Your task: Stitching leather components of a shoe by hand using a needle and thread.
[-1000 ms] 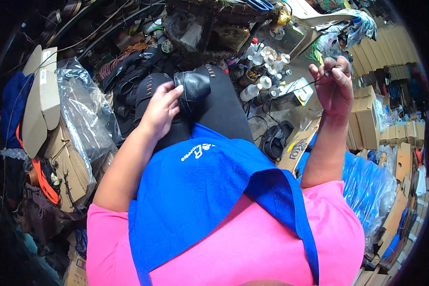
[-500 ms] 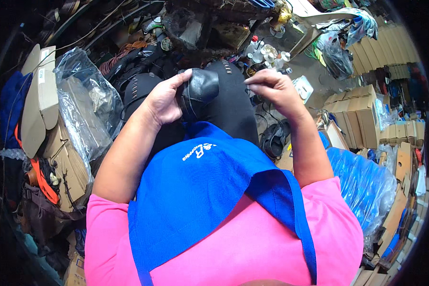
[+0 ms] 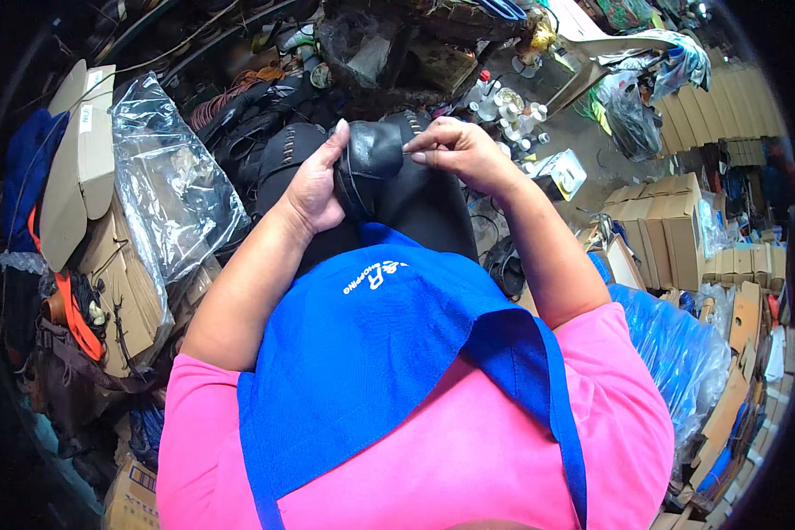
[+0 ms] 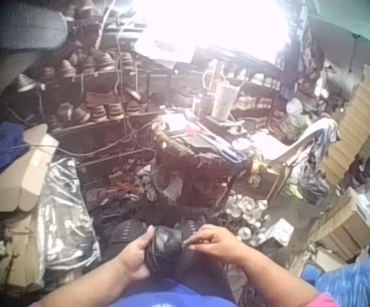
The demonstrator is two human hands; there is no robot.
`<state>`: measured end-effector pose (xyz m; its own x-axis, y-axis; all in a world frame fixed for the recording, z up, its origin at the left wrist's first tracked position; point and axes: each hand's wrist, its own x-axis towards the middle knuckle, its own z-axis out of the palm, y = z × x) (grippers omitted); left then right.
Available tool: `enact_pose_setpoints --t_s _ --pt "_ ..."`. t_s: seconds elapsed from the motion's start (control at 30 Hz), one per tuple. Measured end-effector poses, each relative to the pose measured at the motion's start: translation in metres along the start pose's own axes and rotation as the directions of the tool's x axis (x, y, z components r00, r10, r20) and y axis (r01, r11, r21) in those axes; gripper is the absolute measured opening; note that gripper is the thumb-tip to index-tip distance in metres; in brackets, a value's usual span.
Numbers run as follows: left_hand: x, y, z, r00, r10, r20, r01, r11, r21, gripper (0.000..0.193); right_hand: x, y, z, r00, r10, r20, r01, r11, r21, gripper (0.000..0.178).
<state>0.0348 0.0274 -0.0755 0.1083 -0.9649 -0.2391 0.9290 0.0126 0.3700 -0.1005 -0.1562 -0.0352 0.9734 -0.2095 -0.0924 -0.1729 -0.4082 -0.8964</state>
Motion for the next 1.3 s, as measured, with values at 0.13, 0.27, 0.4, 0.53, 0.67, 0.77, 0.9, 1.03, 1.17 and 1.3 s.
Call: enact_pose_setpoints --t_s 0.13,0.27,0.4,0.53,0.67,0.77,0.9,1.03,1.17,1.3 --pt "0.005 -0.001 0.004 1.0 0.02 -0.023 -0.019 0.999 0.037 0.058 0.015 0.005 0.0 0.991 -0.019 0.135 0.01 0.998 0.065 0.016" --pt "0.005 0.0 0.005 0.998 0.013 -0.065 -0.009 0.998 0.059 0.061 0.023 0.01 -0.004 0.966 -0.042 0.255 0.013 0.993 0.116 0.022" --pt "0.005 0.0 0.007 0.997 0.023 -0.076 -0.019 0.998 0.062 0.06 0.027 0.006 -0.008 0.953 -0.031 0.301 0.006 0.996 0.084 0.022" --pt "0.005 -0.001 0.014 0.995 0.011 -0.099 -0.003 0.997 0.075 0.057 0.029 0.012 -0.007 0.94 0.009 0.341 -0.072 0.983 0.172 0.021" --pt "0.01 -0.002 0.015 0.992 0.014 -0.128 -0.002 0.995 0.1 0.055 0.032 0.011 -0.01 0.914 0.059 0.4 -0.129 0.98 0.151 0.019" --pt "0.014 -0.004 0.015 0.993 0.026 -0.119 -0.012 0.993 0.117 0.053 0.033 0.021 -0.016 0.904 0.091 0.418 -0.152 0.982 0.116 0.022" --pt "0.012 -0.003 0.019 0.991 0.009 -0.131 0.007 0.993 0.121 0.053 0.035 0.017 -0.02 0.89 0.107 0.443 -0.151 0.986 0.065 0.024" --pt "0.01 -0.003 0.022 0.994 -0.009 -0.105 0.02 0.994 0.106 0.053 0.039 0.004 -0.023 0.859 0.118 0.499 -0.169 0.984 0.058 0.024" --pt "0.013 -0.005 0.023 0.99 0.014 -0.137 0.004 0.992 0.126 0.053 0.042 0.011 -0.025 0.854 0.075 0.515 -0.13 0.989 0.072 0.025" --pt "0.016 -0.006 0.023 0.986 0.031 -0.164 -0.004 0.987 0.162 0.051 0.044 0.01 -0.022 0.847 0.034 0.53 -0.098 0.991 0.092 0.027"
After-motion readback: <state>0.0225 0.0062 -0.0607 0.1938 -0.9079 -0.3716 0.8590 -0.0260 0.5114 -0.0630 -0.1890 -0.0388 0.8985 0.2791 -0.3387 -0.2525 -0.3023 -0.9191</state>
